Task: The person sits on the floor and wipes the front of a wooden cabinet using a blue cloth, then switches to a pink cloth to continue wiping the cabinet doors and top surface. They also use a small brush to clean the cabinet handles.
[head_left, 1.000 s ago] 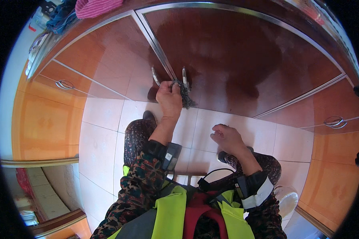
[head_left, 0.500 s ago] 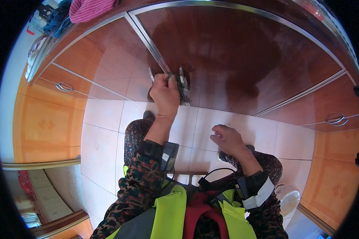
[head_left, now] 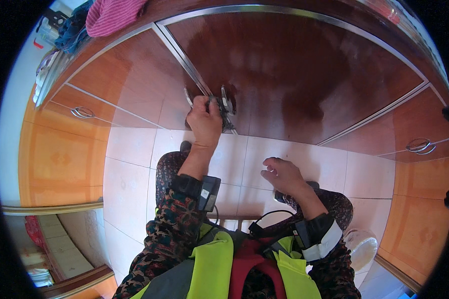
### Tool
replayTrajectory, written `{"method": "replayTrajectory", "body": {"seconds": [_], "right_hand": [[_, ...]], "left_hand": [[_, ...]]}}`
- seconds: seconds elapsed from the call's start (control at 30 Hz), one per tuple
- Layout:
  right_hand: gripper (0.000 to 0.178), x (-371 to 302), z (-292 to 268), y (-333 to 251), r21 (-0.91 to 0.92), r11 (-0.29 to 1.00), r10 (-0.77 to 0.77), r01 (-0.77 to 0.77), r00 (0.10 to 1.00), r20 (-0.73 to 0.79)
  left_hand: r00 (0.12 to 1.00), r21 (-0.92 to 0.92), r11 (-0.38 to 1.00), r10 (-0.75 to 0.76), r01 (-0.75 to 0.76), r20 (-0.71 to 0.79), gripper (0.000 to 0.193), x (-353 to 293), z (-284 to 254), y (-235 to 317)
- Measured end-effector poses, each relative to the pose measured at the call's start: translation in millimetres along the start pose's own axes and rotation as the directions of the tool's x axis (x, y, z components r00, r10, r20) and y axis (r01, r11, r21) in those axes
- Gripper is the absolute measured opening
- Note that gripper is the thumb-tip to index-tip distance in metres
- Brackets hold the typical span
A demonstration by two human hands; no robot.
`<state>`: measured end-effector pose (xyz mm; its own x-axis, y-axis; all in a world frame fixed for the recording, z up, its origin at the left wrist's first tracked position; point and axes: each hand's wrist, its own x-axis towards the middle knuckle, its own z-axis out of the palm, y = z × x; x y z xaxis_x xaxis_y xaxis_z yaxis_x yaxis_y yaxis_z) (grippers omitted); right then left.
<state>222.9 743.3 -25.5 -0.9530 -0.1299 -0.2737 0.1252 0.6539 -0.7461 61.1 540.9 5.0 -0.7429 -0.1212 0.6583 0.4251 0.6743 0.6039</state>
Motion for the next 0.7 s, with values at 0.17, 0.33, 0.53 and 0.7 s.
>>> {"method": "replayTrajectory", "body": {"seconds": [0.17, 0.33, 0.53, 0.7], "right_hand": [[0.035, -0.5, -0.4, -1.2, 0.012, 1.000, -0.003, 0.002, 0.999, 0.037], [0.036, -1.9, 1.5, -2.0, 0.000, 1.000, 0.028, -0.028, 0.998, 0.048], [0.034, -1.4, 0.6, -4.5, 0.023, 1.000, 0.004, -0.005, 0.999, 0.046], [0.034, -4.6, -0.4, -2.7, -0.027, 0.999, -0.021, 0.022, 0.999, 0.038]], "left_hand": [[0.998, 0.061, 0.998, 0.014, -0.018, 0.061, 0.011, 0.0, -2.7, -0.2], [0.998, 0.061, 0.997, 0.046, -0.048, 0.031, 0.012, 2.4, -4.4, 0.9], [0.994, 0.081, 0.996, 0.039, -0.048, 0.101, 0.012, 6.9, -9.6, 1.8], [0.994, 0.058, 0.998, 0.012, -0.018, 0.108, 0.013, 0.5, -3.6, -3.5]]}}
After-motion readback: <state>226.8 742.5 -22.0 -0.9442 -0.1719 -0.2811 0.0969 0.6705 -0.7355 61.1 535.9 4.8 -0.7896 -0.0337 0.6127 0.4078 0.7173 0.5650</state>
